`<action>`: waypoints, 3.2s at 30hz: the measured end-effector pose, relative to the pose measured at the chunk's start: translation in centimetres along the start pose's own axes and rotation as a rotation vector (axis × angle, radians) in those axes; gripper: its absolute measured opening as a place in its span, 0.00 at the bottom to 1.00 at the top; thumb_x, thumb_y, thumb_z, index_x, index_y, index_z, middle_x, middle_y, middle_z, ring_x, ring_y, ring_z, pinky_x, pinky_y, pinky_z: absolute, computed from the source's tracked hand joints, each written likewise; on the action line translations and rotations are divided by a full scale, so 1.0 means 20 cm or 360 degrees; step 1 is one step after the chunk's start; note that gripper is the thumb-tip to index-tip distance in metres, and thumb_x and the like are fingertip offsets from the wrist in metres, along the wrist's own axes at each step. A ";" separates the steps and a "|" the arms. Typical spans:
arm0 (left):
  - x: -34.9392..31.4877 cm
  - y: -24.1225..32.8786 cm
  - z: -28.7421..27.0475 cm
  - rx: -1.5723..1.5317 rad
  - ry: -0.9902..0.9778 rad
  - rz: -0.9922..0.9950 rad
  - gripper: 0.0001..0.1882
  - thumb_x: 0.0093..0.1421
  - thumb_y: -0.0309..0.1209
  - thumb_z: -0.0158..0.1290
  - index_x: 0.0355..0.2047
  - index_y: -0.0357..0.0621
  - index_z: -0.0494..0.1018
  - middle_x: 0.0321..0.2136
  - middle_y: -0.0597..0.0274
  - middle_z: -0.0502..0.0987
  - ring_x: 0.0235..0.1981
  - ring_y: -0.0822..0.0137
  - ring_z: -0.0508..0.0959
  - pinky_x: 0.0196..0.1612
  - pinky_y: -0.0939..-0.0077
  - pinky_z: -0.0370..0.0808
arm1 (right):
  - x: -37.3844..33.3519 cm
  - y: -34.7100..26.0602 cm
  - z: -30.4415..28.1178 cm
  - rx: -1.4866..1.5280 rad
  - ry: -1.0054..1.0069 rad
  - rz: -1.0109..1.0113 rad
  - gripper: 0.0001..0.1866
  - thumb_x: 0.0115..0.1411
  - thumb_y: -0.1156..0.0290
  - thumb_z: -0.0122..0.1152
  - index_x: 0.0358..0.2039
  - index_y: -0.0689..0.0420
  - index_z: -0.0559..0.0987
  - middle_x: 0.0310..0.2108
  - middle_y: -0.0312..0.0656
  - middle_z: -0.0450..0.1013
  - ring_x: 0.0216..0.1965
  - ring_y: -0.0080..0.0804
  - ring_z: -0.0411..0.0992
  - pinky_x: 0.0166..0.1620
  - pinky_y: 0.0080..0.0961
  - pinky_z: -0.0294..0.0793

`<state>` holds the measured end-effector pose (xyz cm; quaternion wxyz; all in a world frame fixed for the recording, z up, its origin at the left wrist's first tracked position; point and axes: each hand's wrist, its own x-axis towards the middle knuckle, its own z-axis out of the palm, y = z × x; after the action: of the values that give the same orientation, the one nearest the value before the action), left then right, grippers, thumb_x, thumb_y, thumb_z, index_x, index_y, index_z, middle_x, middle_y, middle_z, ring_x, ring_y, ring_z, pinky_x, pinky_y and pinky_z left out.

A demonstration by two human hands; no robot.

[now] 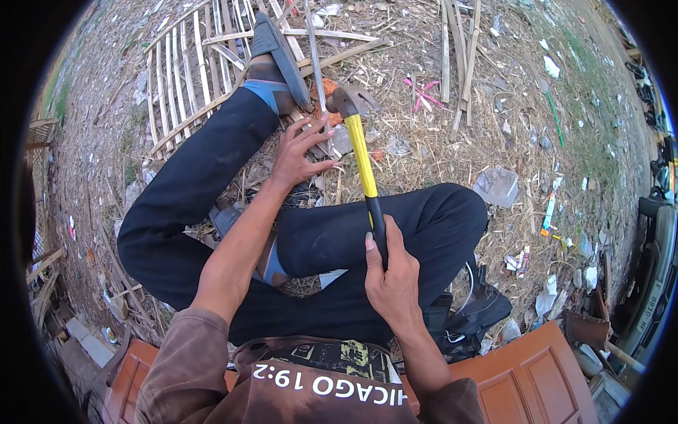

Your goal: The person joins bamboo sticks by hand using a hammer and nails, while sitting on the ground.

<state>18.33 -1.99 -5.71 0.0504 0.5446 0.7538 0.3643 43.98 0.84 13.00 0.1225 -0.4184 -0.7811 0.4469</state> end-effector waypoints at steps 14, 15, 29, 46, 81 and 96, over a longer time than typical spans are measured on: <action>0.00 -0.01 0.00 -0.0003 0.0030 -0.0010 0.25 0.47 0.49 0.66 0.44 0.54 0.81 0.58 0.72 0.72 0.59 0.56 0.67 0.59 0.59 0.64 | -0.02 0.08 0.07 -0.0003 -0.0097 0.0170 0.20 0.67 0.72 0.52 0.56 0.68 0.66 0.26 0.58 0.73 0.26 0.50 0.76 0.31 0.34 0.73; 0.01 -0.01 0.01 -0.0049 0.0043 -0.0003 0.25 0.47 0.49 0.66 0.44 0.54 0.82 0.58 0.72 0.72 0.58 0.56 0.67 0.60 0.59 0.64 | -0.01 0.07 0.05 0.0005 -0.0061 0.0101 0.20 0.66 0.72 0.52 0.56 0.68 0.67 0.27 0.58 0.74 0.26 0.50 0.77 0.31 0.34 0.73; 0.00 -0.02 0.02 -0.0049 0.0065 -0.0004 0.26 0.45 0.49 0.67 0.44 0.54 0.81 0.58 0.72 0.72 0.59 0.58 0.67 0.60 0.61 0.64 | 0.02 0.03 0.01 0.0085 0.0086 -0.0040 0.19 0.67 0.72 0.53 0.55 0.67 0.68 0.24 0.52 0.73 0.20 0.41 0.74 0.27 0.30 0.71; 0.01 0.00 0.02 -0.0103 0.0035 0.0001 0.27 0.43 0.41 0.69 0.46 0.52 0.80 0.57 0.69 0.73 0.60 0.57 0.67 0.62 0.63 0.63 | 0.02 0.18 0.13 -0.0186 -0.0108 0.0075 0.19 0.66 0.71 0.53 0.55 0.66 0.68 0.21 0.55 0.71 0.21 0.47 0.76 0.25 0.33 0.69; -0.01 0.05 0.05 -0.0273 -0.0084 -0.0334 0.17 0.48 0.43 0.67 0.37 0.52 0.80 0.62 0.73 0.67 0.68 0.51 0.54 0.64 0.44 0.53 | 0.08 0.24 0.09 0.0555 -0.0247 0.0651 0.20 0.66 0.67 0.55 0.55 0.64 0.72 0.19 0.33 0.67 0.18 0.17 0.64 0.23 0.20 0.65; -0.01 0.05 0.05 -0.0218 -0.0117 -0.0344 0.17 0.50 0.41 0.66 0.35 0.46 0.77 0.63 0.69 0.66 0.69 0.49 0.53 0.63 0.43 0.54 | 0.08 0.21 0.09 0.0525 -0.0262 0.0666 0.19 0.65 0.68 0.55 0.54 0.63 0.72 0.19 0.35 0.67 0.18 0.19 0.65 0.23 0.22 0.66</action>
<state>19.64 -1.44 -5.85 0.1540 0.4684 0.7791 0.3872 44.33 2.13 8.32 0.0301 -0.5072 -0.6019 0.6161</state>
